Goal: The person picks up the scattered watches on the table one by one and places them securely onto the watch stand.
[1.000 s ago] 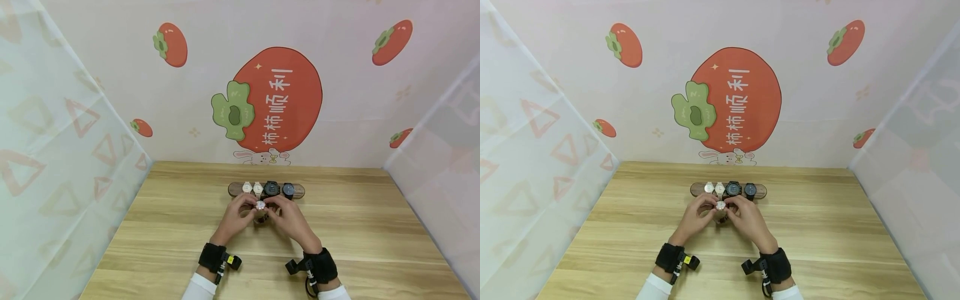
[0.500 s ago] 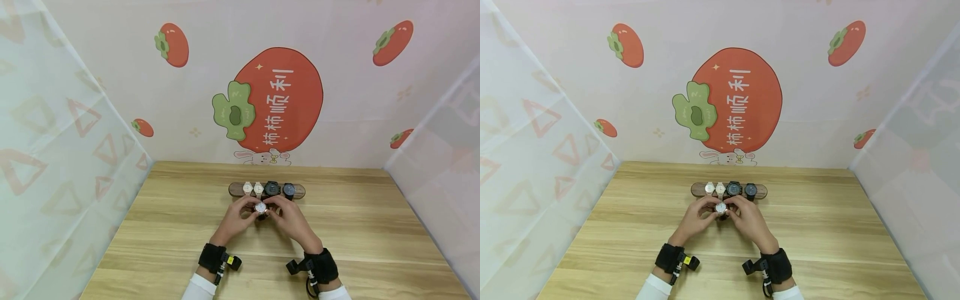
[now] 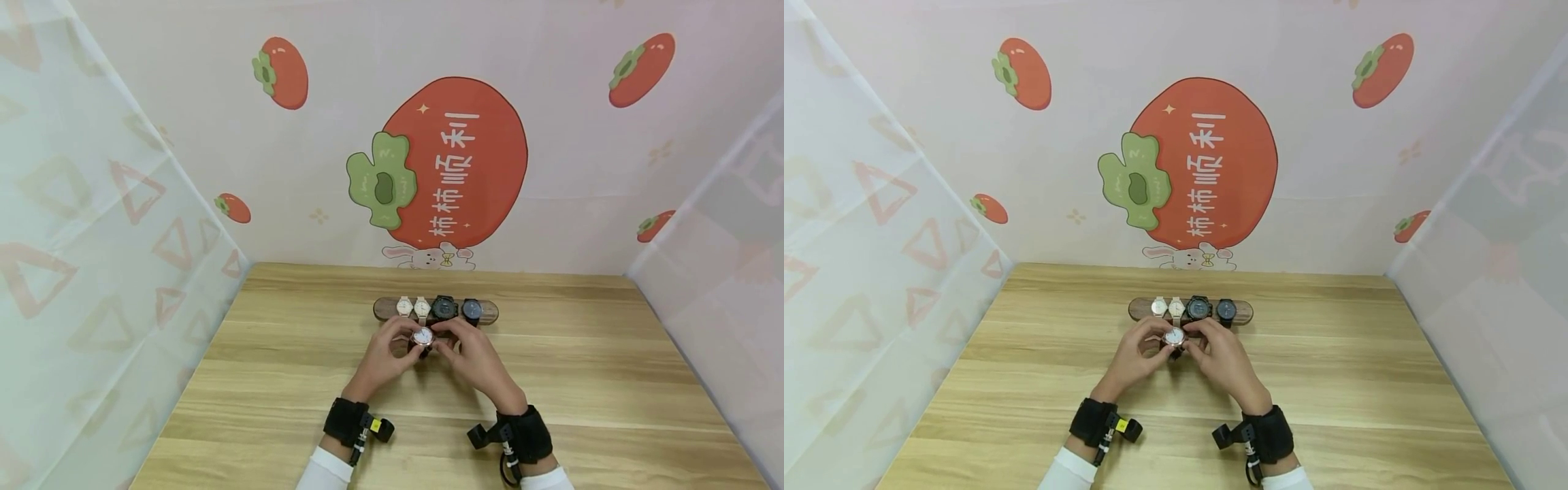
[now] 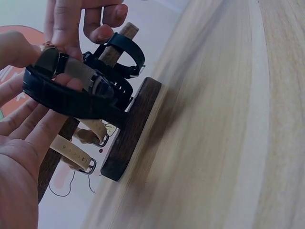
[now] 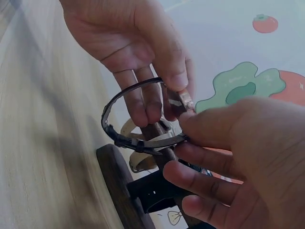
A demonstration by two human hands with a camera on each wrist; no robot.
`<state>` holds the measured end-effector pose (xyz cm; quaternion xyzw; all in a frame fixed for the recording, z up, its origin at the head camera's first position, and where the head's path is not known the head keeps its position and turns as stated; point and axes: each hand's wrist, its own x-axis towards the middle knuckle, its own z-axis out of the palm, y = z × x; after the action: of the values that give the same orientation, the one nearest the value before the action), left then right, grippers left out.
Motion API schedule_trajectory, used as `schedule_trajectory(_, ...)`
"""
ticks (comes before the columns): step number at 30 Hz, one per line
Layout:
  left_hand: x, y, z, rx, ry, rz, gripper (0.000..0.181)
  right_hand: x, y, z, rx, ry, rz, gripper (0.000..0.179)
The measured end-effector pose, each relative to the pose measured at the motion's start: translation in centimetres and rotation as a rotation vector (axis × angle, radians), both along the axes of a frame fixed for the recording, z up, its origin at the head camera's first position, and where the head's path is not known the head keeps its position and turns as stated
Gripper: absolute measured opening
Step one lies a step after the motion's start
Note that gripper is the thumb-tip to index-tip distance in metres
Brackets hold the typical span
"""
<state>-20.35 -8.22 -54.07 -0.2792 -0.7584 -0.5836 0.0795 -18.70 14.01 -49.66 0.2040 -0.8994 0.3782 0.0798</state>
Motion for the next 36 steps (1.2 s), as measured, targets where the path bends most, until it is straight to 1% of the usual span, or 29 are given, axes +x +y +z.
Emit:
schedule_trajectory(7, -0.28, -0.07, -0.22, 0.042, 0.035, -0.009, 0.034, -0.06, 0.15, -0.11, -0.058, -0.069, 0.056, 0.042)
schedule_trajectory(10, -0.29, -0.14, -0.18, 0.064, 0.039, -0.031, 0.038, -0.14, 0.19, -0.16, -0.068, -0.061, 0.065, 0.041)
schedule_trajectory(13, -0.3, -0.19, -0.13, 0.075, 0.048, -0.045, 0.045, -0.2, 0.24, -0.14, -0.091, -0.047, 0.078, 0.039)
schedule_trajectory(16, -0.32, -0.19, -0.06, 0.045, 0.062, -0.028, 0.053, -0.22, 0.26, -0.1, -0.113, -0.044, 0.096, 0.039)
schedule_trajectory(19, -0.31, -0.18, -0.08, -0.021, 0.077, 0.01, 0.059, -0.26, 0.26, -0.15, -0.119, -0.049, 0.108, 0.04)
schedule_trajectory(23, -0.22, -0.19, -0.04, -0.087, 0.088, 0.037, 0.063, -0.32, 0.28, -0.3, -0.12, -0.055, 0.115, 0.042)
schedule_trajectory(27, -0.12, -0.22, 0.05, -0.108, 0.074, 0.043, 0.065, -0.33, 0.29, -0.39, -0.127, -0.055, 0.132, 0.043)
schedule_trajectory(36, -0.02, -0.16, 0.14, -0.081, 0.002, 0.045, 0.065, -0.21, 0.18, -0.25, -0.135, -0.066, 0.168, 0.055)
